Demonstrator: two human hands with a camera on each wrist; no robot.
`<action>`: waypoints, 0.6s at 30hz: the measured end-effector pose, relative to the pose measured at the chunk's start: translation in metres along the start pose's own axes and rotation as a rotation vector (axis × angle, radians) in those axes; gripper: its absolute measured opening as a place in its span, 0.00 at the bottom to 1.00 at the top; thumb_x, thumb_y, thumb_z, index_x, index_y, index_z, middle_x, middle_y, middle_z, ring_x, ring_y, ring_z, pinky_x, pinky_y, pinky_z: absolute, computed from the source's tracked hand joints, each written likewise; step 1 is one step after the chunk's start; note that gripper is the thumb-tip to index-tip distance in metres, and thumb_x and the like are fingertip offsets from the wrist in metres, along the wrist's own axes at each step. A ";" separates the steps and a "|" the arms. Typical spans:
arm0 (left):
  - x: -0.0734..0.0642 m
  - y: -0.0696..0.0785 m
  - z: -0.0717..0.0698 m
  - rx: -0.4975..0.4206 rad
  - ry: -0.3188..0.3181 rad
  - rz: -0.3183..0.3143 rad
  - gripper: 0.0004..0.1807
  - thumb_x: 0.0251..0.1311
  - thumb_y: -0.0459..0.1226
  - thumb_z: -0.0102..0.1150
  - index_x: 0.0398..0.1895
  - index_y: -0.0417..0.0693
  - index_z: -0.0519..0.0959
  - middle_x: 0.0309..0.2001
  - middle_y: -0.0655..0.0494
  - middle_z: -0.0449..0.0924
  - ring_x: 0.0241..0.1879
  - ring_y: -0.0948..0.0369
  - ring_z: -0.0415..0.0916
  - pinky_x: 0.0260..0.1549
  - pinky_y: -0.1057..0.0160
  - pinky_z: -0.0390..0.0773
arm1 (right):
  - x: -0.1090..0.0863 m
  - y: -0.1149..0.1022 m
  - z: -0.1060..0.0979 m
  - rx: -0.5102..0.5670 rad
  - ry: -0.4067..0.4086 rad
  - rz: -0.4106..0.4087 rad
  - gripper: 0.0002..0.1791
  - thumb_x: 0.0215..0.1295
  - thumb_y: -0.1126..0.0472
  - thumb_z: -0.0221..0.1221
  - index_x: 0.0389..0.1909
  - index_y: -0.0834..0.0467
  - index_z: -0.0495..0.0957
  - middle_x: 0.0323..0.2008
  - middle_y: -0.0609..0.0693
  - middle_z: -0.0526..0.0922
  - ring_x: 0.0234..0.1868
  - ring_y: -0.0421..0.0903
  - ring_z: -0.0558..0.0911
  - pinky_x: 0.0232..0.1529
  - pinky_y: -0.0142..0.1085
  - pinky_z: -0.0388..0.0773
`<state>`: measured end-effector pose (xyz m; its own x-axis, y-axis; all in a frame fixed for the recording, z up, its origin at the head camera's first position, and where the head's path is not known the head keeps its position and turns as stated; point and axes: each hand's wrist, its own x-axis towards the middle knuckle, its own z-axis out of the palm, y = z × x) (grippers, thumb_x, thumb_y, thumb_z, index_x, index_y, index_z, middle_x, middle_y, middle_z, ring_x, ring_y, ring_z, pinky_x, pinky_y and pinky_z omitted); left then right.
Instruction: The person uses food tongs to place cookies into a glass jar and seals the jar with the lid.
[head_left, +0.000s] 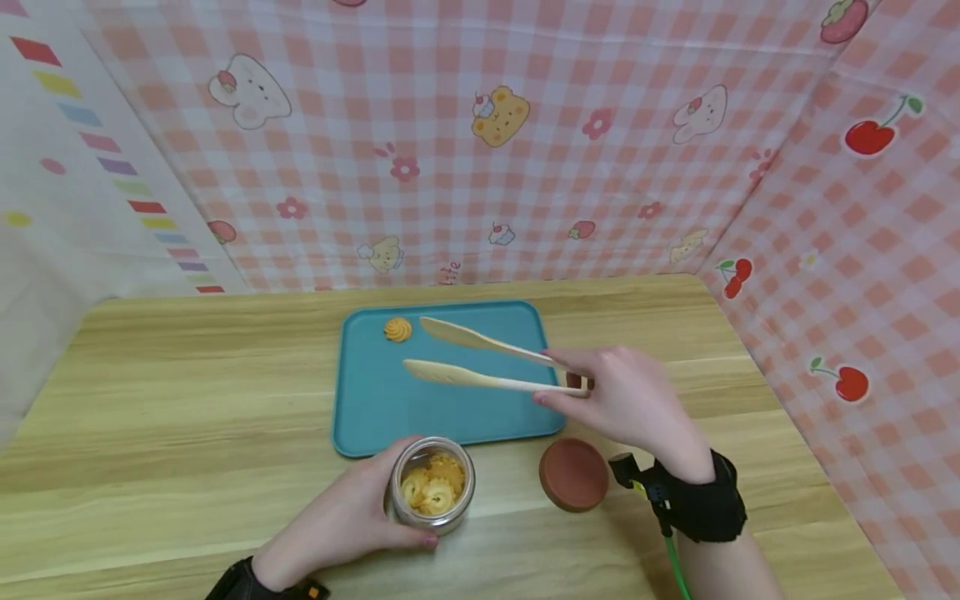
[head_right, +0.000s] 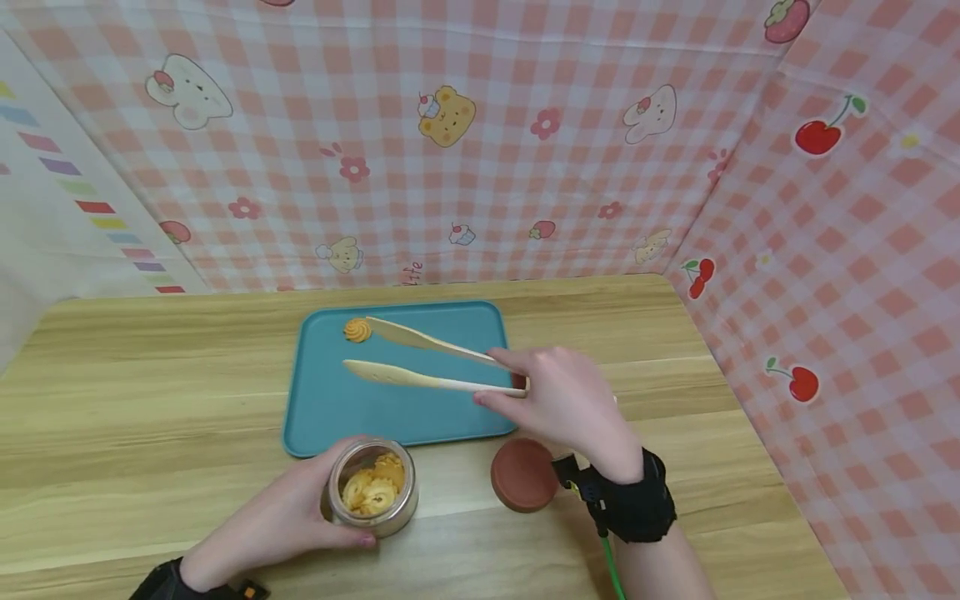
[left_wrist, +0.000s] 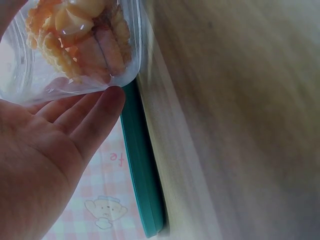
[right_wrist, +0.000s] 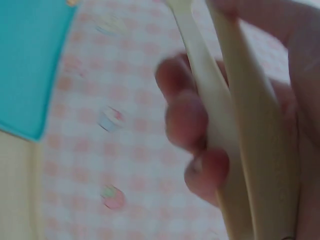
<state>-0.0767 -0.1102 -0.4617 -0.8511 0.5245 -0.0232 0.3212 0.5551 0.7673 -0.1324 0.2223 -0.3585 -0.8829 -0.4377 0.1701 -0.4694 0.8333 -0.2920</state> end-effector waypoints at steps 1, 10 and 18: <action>0.000 0.000 0.000 -0.006 -0.002 -0.001 0.51 0.42 0.54 0.86 0.72 0.69 0.68 0.63 0.72 0.80 0.63 0.67 0.78 0.65 0.57 0.80 | 0.005 -0.001 0.004 -0.009 -0.002 0.011 0.26 0.62 0.43 0.73 0.58 0.47 0.87 0.22 0.38 0.79 0.17 0.33 0.63 0.20 0.28 0.56; -0.001 0.001 -0.002 0.003 0.001 -0.013 0.52 0.42 0.52 0.86 0.72 0.61 0.69 0.64 0.68 0.81 0.63 0.65 0.78 0.66 0.54 0.80 | 0.057 -0.006 0.037 -0.066 -0.061 0.029 0.18 0.66 0.40 0.69 0.45 0.49 0.88 0.13 0.40 0.66 0.16 0.38 0.61 0.21 0.32 0.50; 0.001 0.002 -0.001 -0.026 -0.021 -0.008 0.50 0.44 0.53 0.85 0.72 0.69 0.68 0.64 0.72 0.79 0.64 0.67 0.77 0.67 0.55 0.79 | 0.088 -0.002 0.057 -0.071 -0.110 0.057 0.27 0.67 0.40 0.68 0.60 0.52 0.86 0.11 0.44 0.65 0.14 0.40 0.65 0.20 0.32 0.52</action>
<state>-0.0775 -0.1096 -0.4594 -0.8445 0.5338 -0.0432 0.3028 0.5425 0.7836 -0.2098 0.1634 -0.3969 -0.9059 -0.4206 0.0496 -0.4201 0.8778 -0.2303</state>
